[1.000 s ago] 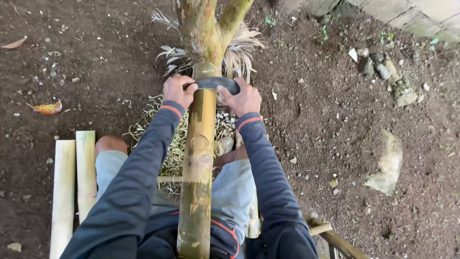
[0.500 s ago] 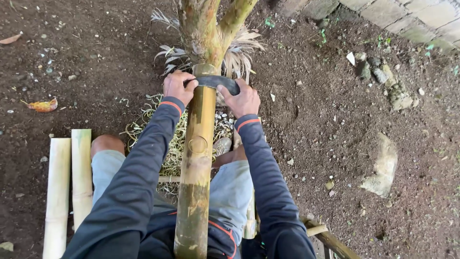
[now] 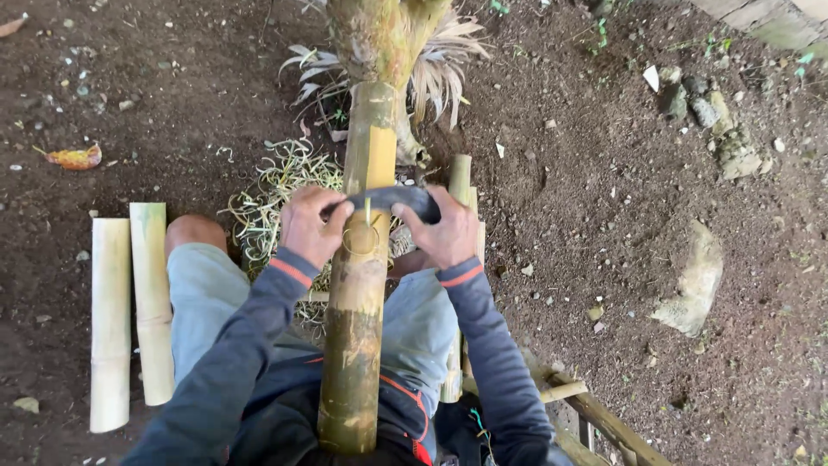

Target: The recorder is using a small curved blade to strip the outer layer of a bamboo stalk while sitting outdoors.

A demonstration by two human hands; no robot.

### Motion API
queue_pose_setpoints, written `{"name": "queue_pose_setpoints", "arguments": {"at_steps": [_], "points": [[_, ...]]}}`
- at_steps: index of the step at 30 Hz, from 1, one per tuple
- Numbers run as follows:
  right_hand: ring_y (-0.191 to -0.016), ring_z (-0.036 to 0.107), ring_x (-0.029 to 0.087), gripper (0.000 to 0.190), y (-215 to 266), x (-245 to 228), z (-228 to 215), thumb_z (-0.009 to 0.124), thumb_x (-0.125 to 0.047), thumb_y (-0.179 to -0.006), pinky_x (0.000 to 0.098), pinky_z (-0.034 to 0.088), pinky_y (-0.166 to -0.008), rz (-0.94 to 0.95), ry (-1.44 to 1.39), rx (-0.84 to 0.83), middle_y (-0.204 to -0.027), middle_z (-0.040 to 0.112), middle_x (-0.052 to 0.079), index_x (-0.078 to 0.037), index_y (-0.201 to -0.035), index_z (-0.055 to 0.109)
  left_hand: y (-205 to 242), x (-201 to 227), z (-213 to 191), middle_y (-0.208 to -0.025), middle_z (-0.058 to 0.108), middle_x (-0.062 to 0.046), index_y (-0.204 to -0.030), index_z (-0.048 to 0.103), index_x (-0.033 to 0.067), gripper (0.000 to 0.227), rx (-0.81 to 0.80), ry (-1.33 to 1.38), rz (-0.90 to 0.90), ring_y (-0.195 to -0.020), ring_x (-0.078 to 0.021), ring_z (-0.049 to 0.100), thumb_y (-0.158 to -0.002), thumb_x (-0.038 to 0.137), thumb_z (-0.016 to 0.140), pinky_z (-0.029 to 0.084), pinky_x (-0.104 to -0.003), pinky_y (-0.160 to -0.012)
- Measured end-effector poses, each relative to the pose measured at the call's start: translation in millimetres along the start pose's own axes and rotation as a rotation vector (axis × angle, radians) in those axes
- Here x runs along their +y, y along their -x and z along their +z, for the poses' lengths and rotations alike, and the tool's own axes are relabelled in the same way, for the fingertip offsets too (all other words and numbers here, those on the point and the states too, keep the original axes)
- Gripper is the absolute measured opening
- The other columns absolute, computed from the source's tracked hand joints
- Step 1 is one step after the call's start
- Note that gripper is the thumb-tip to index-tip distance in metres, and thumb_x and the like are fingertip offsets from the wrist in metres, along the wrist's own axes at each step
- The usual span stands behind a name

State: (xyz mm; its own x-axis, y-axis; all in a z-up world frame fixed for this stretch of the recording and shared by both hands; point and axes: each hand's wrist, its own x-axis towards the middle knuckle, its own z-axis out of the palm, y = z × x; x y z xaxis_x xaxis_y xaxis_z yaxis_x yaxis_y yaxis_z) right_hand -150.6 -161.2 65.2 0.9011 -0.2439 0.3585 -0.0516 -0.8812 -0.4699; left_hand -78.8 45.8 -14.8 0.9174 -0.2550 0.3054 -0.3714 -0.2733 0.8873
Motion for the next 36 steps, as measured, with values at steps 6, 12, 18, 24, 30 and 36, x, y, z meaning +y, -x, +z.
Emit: {"name": "queue_pose_setpoints", "arguments": {"at_steps": [6, 12, 18, 24, 30, 36], "points": [[-0.058, 0.072, 0.027, 0.052, 13, -11, -23, 0.085, -0.054, -0.076, 0.0374, 0.057, -0.06, 0.072, 0.058, -0.296, -0.066, 0.07, 0.011, -0.01, -0.101, 0.076, 46, 27, -24, -0.076, 0.069, -0.014, -0.089, 0.072, 0.0008, 0.014, -0.164, 0.094, -0.299, -0.06, -0.0242, 0.064, -0.083, 0.014, 0.074, 0.051, -0.039, -0.058], [-0.071, 0.074, 0.032, 0.052, -65, 6, 13, 0.082, -0.058, -0.078, 0.0439, 0.058, -0.067, 0.036, 0.167, -0.064, -0.078, 0.075, 0.011, -0.012, -0.101, 0.075, -58, -48, 27, -0.087, 0.072, -0.013, -0.097, 0.074, 0.0023, 0.014, 0.032, 0.132, -0.011, -0.072, -0.0224, 0.069, -0.088, 0.013, 0.077, 0.056, -0.035, -0.068], [-0.077, 0.074, 0.036, 0.052, -118, 12, 35, 0.081, -0.057, -0.078, 0.0462, 0.058, -0.071, 0.053, 0.236, -0.023, -0.083, 0.076, 0.015, -0.011, -0.102, 0.075, -132, -84, 52, -0.088, 0.071, -0.014, -0.099, 0.078, 0.004, 0.019, 0.1, 0.064, -0.008, -0.07, -0.0246, 0.068, -0.083, 0.014, 0.082, 0.055, -0.037, -0.066], [-0.076, 0.073, 0.038, 0.057, -110, 14, 38, 0.082, -0.059, -0.075, 0.0482, 0.056, -0.07, 0.049, 0.306, 0.01, -0.081, 0.076, 0.017, -0.01, -0.103, 0.075, -125, -85, 53, -0.088, 0.071, -0.013, -0.098, 0.079, 0.0057, 0.02, 0.101, 0.013, -0.016, -0.07, -0.0265, 0.068, -0.081, 0.015, 0.084, 0.055, -0.039, -0.068], [-0.075, 0.074, 0.038, 0.056, -85, 3, 25, 0.081, -0.059, -0.077, 0.0469, 0.057, -0.071, 0.088, 0.235, -0.057, -0.081, 0.075, 0.016, -0.011, -0.104, 0.074, -92, -66, 40, -0.089, 0.072, -0.015, -0.092, 0.079, 0.0053, 0.015, 0.131, -0.089, 0.079, -0.084, -0.0356, 0.064, -0.081, 0.014, 0.083, 0.05, -0.047, -0.08], [-0.073, 0.074, 0.037, 0.056, -47, -11, 11, 0.082, -0.059, -0.079, 0.0459, 0.058, -0.068, 0.046, 0.199, -0.05, -0.079, 0.075, 0.017, -0.009, -0.103, 0.074, -41, -38, 17, -0.089, 0.071, -0.015, -0.095, 0.077, 0.0027, 0.014, 0.073, -0.027, 0.063, -0.082, -0.0322, 0.065, -0.087, 0.014, 0.079, 0.05, -0.046, -0.08]]}}
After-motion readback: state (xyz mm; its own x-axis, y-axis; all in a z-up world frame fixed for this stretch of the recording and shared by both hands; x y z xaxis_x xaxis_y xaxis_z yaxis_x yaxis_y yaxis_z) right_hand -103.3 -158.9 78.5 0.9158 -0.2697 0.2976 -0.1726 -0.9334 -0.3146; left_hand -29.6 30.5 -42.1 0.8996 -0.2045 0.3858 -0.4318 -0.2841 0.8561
